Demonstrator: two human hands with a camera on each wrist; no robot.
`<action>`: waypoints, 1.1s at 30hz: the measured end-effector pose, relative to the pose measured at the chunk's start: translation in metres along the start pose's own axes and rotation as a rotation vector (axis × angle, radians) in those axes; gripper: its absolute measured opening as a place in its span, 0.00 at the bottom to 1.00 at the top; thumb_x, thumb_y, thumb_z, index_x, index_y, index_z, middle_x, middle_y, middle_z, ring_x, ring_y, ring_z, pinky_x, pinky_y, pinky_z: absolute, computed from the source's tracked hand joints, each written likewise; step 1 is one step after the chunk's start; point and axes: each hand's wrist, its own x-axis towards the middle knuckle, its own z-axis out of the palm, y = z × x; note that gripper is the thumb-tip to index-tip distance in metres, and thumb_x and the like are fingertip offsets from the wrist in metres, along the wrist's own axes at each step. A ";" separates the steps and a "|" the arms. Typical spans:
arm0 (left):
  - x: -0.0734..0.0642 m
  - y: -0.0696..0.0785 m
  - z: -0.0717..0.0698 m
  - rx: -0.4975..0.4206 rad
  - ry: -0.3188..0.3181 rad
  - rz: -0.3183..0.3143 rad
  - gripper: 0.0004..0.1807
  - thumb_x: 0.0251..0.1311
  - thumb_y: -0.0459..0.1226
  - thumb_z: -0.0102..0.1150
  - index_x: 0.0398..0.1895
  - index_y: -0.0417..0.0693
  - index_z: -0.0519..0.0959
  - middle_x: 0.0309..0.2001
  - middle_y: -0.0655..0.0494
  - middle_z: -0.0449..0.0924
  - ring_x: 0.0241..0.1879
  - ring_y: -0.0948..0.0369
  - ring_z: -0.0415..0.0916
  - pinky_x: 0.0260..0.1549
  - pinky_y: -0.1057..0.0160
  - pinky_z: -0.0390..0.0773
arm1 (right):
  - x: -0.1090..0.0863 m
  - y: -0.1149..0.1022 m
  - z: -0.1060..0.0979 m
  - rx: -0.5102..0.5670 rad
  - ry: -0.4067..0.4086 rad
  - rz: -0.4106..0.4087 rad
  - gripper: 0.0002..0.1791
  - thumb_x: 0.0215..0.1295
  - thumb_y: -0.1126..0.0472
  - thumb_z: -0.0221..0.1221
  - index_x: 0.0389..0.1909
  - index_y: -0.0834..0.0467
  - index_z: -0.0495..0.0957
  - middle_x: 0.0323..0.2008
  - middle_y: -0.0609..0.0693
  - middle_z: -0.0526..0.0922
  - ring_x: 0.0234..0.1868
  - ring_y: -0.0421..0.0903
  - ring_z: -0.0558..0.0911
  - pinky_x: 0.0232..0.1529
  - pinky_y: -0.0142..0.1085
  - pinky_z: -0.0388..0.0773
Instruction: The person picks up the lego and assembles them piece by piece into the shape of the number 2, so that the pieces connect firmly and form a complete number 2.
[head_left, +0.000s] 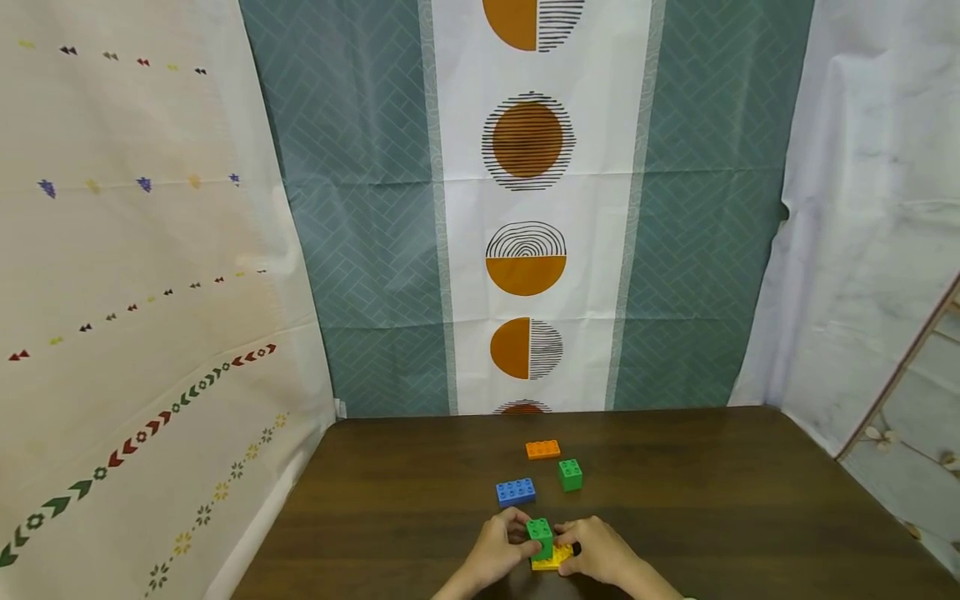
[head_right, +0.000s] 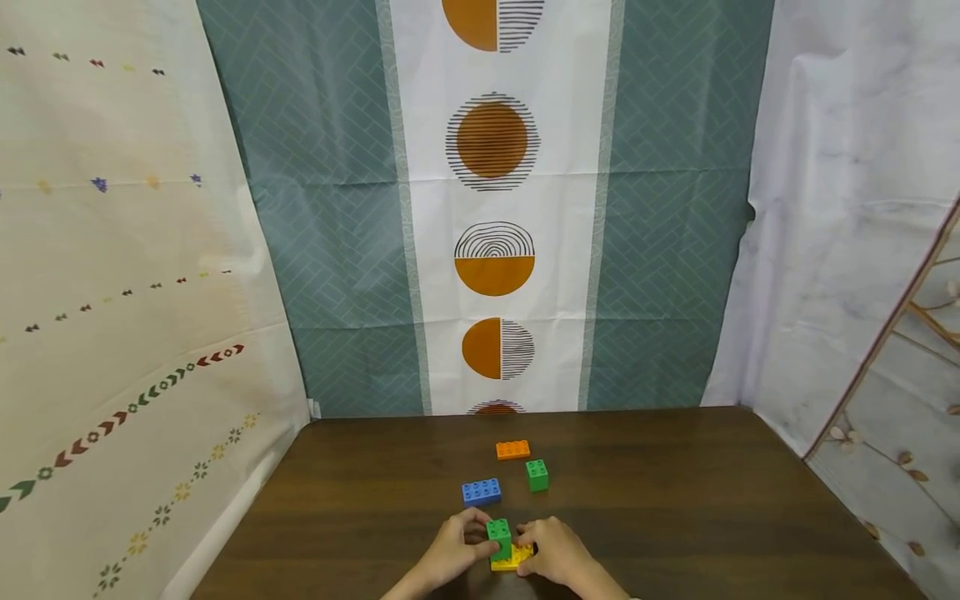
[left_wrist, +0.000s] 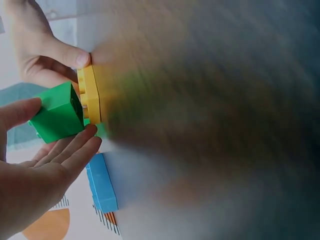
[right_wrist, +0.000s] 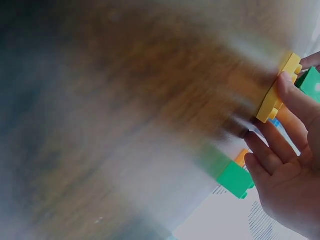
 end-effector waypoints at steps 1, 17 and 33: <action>0.000 0.000 0.000 -0.006 -0.002 0.001 0.13 0.55 0.31 0.66 0.42 0.36 0.76 0.41 0.39 0.85 0.40 0.49 0.83 0.39 0.55 0.84 | 0.000 0.000 0.000 0.003 0.000 -0.001 0.21 0.50 0.56 0.72 0.44 0.62 0.86 0.50 0.63 0.84 0.51 0.63 0.83 0.47 0.49 0.81; 0.003 0.000 0.002 -0.004 -0.052 -0.035 0.15 0.58 0.29 0.63 0.47 0.29 0.78 0.42 0.38 0.84 0.41 0.45 0.84 0.40 0.52 0.84 | -0.001 0.002 0.001 0.029 -0.017 0.031 0.20 0.51 0.56 0.71 0.45 0.61 0.86 0.52 0.63 0.83 0.52 0.63 0.82 0.47 0.50 0.81; 0.006 -0.004 -0.004 0.060 -0.162 0.015 0.11 0.57 0.30 0.63 0.44 0.35 0.82 0.38 0.44 0.86 0.35 0.62 0.83 0.36 0.64 0.84 | -0.002 0.000 0.000 0.031 -0.009 0.025 0.20 0.50 0.56 0.72 0.44 0.60 0.86 0.52 0.63 0.83 0.53 0.62 0.82 0.48 0.49 0.81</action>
